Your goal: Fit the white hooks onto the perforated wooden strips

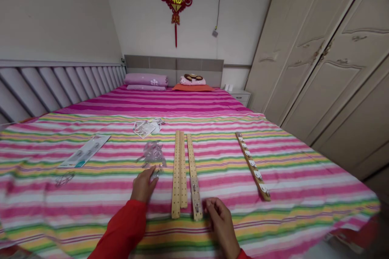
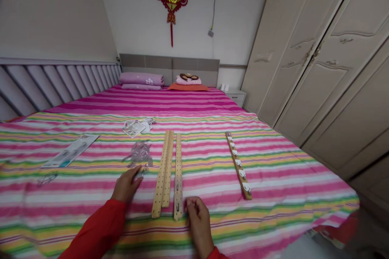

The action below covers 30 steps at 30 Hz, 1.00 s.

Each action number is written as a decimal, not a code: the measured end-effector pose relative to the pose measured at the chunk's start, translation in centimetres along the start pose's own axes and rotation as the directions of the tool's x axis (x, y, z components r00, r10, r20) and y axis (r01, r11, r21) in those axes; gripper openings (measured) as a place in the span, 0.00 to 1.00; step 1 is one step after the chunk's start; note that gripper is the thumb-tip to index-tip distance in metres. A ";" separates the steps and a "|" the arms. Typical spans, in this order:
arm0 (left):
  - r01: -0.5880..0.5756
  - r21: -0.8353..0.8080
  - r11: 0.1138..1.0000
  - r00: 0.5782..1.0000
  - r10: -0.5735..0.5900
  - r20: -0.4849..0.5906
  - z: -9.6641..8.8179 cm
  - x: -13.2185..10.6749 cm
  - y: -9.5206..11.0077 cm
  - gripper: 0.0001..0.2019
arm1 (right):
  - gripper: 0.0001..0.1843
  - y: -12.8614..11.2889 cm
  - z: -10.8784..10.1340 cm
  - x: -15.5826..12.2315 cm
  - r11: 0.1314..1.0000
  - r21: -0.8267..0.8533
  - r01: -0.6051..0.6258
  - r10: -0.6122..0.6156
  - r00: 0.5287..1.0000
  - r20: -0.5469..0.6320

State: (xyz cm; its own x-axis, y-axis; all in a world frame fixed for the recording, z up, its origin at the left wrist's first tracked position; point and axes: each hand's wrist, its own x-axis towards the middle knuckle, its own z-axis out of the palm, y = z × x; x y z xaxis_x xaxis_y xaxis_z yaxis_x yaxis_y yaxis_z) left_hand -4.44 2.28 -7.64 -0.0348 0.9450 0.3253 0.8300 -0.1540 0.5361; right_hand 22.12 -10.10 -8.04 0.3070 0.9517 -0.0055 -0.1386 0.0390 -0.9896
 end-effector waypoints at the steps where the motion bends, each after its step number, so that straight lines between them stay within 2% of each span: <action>1: 0.014 -0.045 0.999 1.000 -0.014 -0.007 -0.2 0.0 0.1 0.20 | 0.23 -0.2 0.0 -0.1 1.000 -0.003 0.000 0.000 1.000 0.004; 3: 0.097 -0.216 0.972 0.995 -0.103 -0.015 -0.6 -0.1 0.4 0.20 | 0.22 -0.5 0.0 -0.1 1.000 -0.008 0.001 -0.001 1.000 0.008; 4: 0.178 -0.347 0.921 0.982 -0.189 0.003 -0.9 -0.2 0.6 0.20 | 0.22 -0.6 0.0 -0.2 1.000 -0.009 0.005 -0.005 1.000 0.008; 5: 0.279 -0.500 0.820 0.955 -0.290 0.057 -1.3 -0.4 1.0 0.20 | 0.22 -0.7 0.1 -0.2 1.000 -0.009 0.008 -0.008 1.000 0.010; 6: 0.384 -0.650 0.656 0.912 -0.379 0.157 -1.6 -0.6 1.4 0.20 | 0.22 -0.9 0.2 -0.2 1.000 -0.008 0.007 -0.007 1.000 0.016; 7: 0.474 -0.767 0.433 0.858 -0.424 0.290 -2.0 -0.9 1.9 0.17 | 0.22 -1.1 0.3 -0.2 1.000 -0.005 0.001 -0.001 1.000 0.025; 9: 0.557 -0.829 -0.049 0.765 -0.358 0.536 -2.7 -1.6 3.3 0.11 | 0.23 -1.5 0.6 -0.1 1.000 0.007 -0.028 0.027 0.998 0.054; 10: 0.552 -0.799 -0.237 0.746 -0.287 0.601 -3.0 -2.0 4.0 0.08 | 0.23 -1.7 0.8 -0.1 0.999 0.015 -0.045 0.044 0.996 0.072; 11: 0.533 -0.763 -0.365 0.740 -0.235 0.630 -3.3 -2.5 4.8 0.08 | 0.24 -2.0 1.0 -0.1 0.998 0.025 -0.060 0.058 0.994 0.092; 12: 0.525 -0.726 -0.444 0.733 -0.199 0.651 -3.4 -3.0 5.7 0.09 | 0.24 -2.3 1.2 -0.1 0.997 0.034 -0.071 0.067 0.991 0.112; 14: 0.544 -0.661 -0.517 0.714 -0.129 0.688 -3.5 -3.9 7.3 0.11 | 0.23 -3.0 1.5 0.0 0.996 0.048 -0.079 0.071 0.986 0.152; 16: 0.595 -0.598 -0.537 0.686 -0.048 0.726 -3.4 -4.7 8.8 0.13 | 0.22 -3.9 1.8 0.2 0.995 0.061 -0.073 0.060 0.980 0.190; 22: 0.718 -0.479 -0.505 0.609 0.123 0.783 -2.2 -6.6 12.1 0.10 | 0.24 -6.4 2.5 1.3 0.990 0.117 -0.081 0.050 0.969 0.243; 27: 0.768 -0.412 -0.490 0.551 0.178 0.815 -1.0 -7.7 13.6 0.10 | 0.24 -6.4 2.7 2.0 0.973 0.190 -0.128 0.072 0.958 0.278; 30: 0.793 -0.396 -0.462 0.513 0.157 0.844 -0.7 -8.0 14.0 0.10 | 0.23 -6.0 2.5 2.0 0.967 0.214 -0.140 0.078 0.958 0.276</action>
State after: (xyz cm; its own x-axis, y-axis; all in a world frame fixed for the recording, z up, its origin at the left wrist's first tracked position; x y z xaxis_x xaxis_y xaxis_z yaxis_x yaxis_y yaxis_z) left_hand 7.04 -7.59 -2.21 0.5824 0.7043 -0.4061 -0.6319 0.7064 0.3190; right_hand 21.24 -7.65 -1.76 0.0230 0.9988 -0.0427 -0.3786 -0.0308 -0.9251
